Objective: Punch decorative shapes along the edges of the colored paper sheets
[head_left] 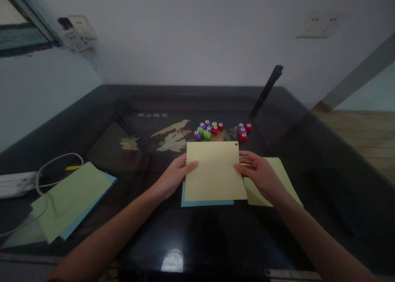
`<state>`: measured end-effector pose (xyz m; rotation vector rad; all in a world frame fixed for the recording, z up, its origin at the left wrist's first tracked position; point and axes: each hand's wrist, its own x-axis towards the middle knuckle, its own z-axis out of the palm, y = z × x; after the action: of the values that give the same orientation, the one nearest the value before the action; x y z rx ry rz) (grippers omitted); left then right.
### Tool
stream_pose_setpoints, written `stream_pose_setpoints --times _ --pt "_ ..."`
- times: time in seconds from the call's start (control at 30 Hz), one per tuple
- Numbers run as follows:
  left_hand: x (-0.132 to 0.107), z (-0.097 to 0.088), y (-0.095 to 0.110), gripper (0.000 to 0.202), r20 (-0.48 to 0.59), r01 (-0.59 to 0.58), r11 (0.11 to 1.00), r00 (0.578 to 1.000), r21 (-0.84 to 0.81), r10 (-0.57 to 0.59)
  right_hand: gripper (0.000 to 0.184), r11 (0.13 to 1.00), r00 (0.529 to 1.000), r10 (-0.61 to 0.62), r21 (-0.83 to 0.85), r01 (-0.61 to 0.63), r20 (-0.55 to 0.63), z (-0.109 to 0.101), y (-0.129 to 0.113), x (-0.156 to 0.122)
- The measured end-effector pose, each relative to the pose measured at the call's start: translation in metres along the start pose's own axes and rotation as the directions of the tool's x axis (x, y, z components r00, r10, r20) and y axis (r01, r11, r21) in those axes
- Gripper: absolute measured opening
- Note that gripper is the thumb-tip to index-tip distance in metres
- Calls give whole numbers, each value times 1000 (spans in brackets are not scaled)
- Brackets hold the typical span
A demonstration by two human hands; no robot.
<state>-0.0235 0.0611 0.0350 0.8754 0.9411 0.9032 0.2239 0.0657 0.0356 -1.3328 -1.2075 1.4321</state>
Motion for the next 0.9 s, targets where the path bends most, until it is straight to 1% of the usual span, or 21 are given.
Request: stream_pose_setpoints --times 0.07,0.17,0.23,0.3,0.33,0.37,0.4,0.5,0.57,0.63,0.73,0.83,0.9 --pt "1 -1 -6 39 4 7 998 1000 55 -7 42 1000 999 20 -3 -19 35 -2 2 -4" --pt "2 -11 -15 39 -29 -5 993 1000 114 9 34 999 997 30 -32 -28 75 -8 2 0" --pt "4 -19 -18 38 -56 -27 993 998 113 33 30 997 998 -17 -68 22 66 -14 -2 13" --pt "6 -25 -21 37 -85 -54 995 994 90 62 28 979 993 -100 -172 110 66 -17 -8 35" --pt "7 -27 -22 36 -104 -73 995 991 73 80 26 951 987 -144 -266 159 76 -16 -11 49" --pt "8 -28 -24 36 -125 -93 994 987 54 99 24 894 978 -180 -397 207 104 -13 -14 63" --pt "9 -29 -25 36 -147 -114 993 982 35 118 22 801 969 -207 -547 246 132 -8 -16 78" --pt "10 -28 -29 37 -197 -153 988 969 -7 149 12 693 957 -260 -665 279 131 14 -17 116" --pt "10 -26 -30 37 -204 -145 989 969 -13 139 10 625 950 -286 -726 285 127 31 -14 133" --pt "10 -24 -30 38 -193 -122 993 974 -3 119 16 561 946 -300 -780 277 120 44 -11 141" --pt "9 -21 -29 41 -168 -94 995 981 33 98 26 487 946 -304 -834 258 115 54 -6 146" --pt "8 -21 -29 43 -159 -78 995 983 63 87 26 451 945 -302 -854 259 127 58 -4 147" --pt "8 -21 -30 43 -155 -72 994 984 77 83 27 452 938 -317 -847 280 142 60 -4 147"
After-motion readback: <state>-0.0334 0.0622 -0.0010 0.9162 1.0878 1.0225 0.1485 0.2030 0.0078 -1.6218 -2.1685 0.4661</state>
